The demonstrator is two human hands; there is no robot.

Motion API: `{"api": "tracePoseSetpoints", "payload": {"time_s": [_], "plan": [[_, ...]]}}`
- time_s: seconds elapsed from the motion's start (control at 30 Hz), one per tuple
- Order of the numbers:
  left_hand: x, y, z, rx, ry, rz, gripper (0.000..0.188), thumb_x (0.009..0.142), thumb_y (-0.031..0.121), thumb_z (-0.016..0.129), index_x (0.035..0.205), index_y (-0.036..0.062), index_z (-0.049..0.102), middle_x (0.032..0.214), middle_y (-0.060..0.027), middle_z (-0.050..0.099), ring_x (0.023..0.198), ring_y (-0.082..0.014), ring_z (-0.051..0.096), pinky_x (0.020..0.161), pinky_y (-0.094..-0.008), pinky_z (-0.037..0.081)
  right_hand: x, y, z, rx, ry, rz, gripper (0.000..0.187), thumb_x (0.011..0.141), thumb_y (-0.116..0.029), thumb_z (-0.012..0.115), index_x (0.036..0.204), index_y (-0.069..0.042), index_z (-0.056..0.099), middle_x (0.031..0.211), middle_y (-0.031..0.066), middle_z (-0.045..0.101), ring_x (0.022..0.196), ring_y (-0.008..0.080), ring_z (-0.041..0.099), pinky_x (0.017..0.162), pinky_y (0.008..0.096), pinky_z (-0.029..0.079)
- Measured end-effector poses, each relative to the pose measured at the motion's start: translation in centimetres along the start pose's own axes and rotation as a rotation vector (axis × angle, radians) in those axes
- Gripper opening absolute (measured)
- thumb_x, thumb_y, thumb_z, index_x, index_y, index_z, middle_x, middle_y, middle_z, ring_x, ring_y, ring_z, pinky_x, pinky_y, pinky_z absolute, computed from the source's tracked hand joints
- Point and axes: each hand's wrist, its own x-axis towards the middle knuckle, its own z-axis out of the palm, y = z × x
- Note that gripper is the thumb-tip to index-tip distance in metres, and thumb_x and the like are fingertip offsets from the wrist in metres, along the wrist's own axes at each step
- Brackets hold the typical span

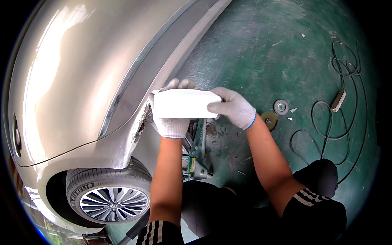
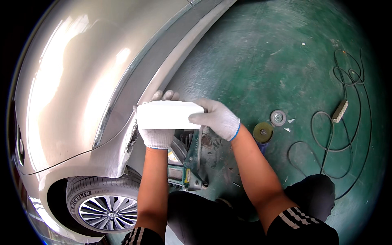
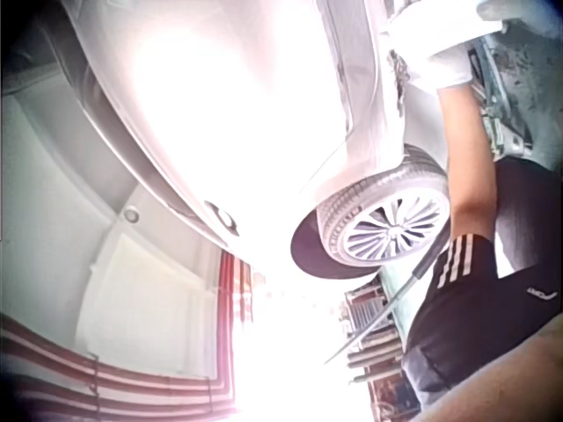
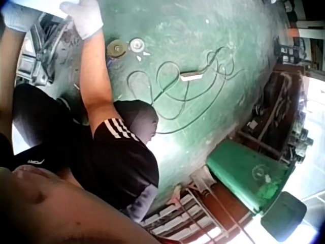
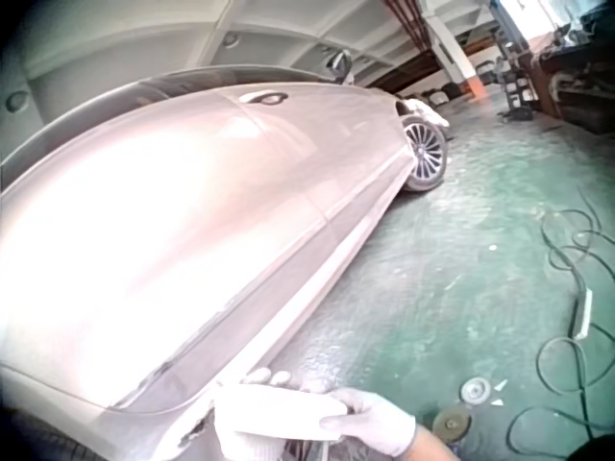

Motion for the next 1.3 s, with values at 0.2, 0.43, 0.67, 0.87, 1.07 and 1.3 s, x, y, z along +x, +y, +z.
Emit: {"api": "tracePoseSetpoints", "payload": {"time_s": [0.2, 0.43, 0.67, 0.87, 1.07, 1.3], "plan": [[-0.6, 2.1, -3.8, 0.040, 0.106, -0.178, 0.094, 0.101, 0.079, 0.039, 0.141, -0.0047, 0.055, 0.132, -0.0215, 0.067, 0.119, -0.0320, 0.068, 0.095, -0.0468, 0.059, 0.1, 0.3, -2.3, 0.025, 0.079, -0.006, 0.045, 0.090, -0.019, 0.078, 0.128, 0.004, 0.068, 0.104, 0.0073, 0.072, 0.093, 0.0134, 0.065, 0.082, 0.0290, 0.053], [-6.4, -4.3, -12.1, 0.552, 0.337, -0.618, 0.049, 0.102, 0.018, 0.069, 0.141, -0.0072, 0.055, 0.124, -0.0189, 0.071, 0.105, -0.0303, 0.075, 0.086, -0.0405, 0.068, -0.3, 8.7, -7.1, -0.461, -0.062, 0.435, 0.050, 0.084, -0.025, 0.079, 0.126, 0.001, 0.072, 0.099, 0.0110, 0.074, 0.083, 0.0182, 0.070, 0.066, 0.0325, 0.059], [-24.1, -20.0, -25.6, 0.099, 0.698, -0.870, 0.049, 0.103, 0.028, 0.070, 0.142, 0.0043, 0.051, 0.120, -0.0147, 0.068, 0.102, -0.0272, 0.073, 0.076, -0.0378, 0.065, -7.4, 21.3, -7.0, -1.067, -0.071, 0.666, 0.040, 0.083, -0.030, 0.067, 0.109, 0.000, 0.075, 0.106, 0.0255, 0.075, 0.103, 0.0420, 0.072, 0.091, 0.0464, 0.057], [-26.3, -23.0, -23.2, 1.664, 0.532, -1.005, 0.069, 0.089, 0.052, 0.077, 0.135, 0.0042, 0.058, 0.128, -0.0212, 0.068, 0.110, -0.0391, 0.071, 0.096, -0.0487, 0.057, -10.6, 26.2, -9.2, -1.358, 0.016, 0.716, 0.036, 0.087, -0.031, 0.067, 0.107, -0.002, 0.074, 0.113, 0.0248, 0.074, 0.110, 0.0430, 0.070, 0.096, 0.0481, 0.055], [-25.9, -20.8, -23.6, 1.541, 0.589, -1.191, 0.083, 0.082, 0.060, 0.080, 0.137, 0.0043, 0.055, 0.132, -0.0235, 0.066, 0.121, -0.0433, 0.067, 0.100, -0.0516, 0.055, -9.3, 26.4, -4.5, -1.303, -0.262, 0.909, 0.044, 0.087, -0.041, 0.073, 0.109, -0.003, 0.075, 0.111, 0.0229, 0.075, 0.109, 0.0400, 0.071, 0.097, 0.0472, 0.055], [-22.4, -20.9, -24.7, 1.550, 0.491, -1.177, 0.084, 0.076, 0.055, 0.089, 0.132, 0.0033, 0.054, 0.133, -0.0247, 0.064, 0.121, -0.0419, 0.068, 0.099, -0.0497, 0.057, -7.6, 28.7, -0.7, -1.441, -0.313, 1.167, 0.058, 0.090, -0.060, 0.073, 0.109, -0.006, 0.080, 0.108, 0.0182, 0.078, 0.105, 0.0359, 0.075, 0.092, 0.0451, 0.058]]}}
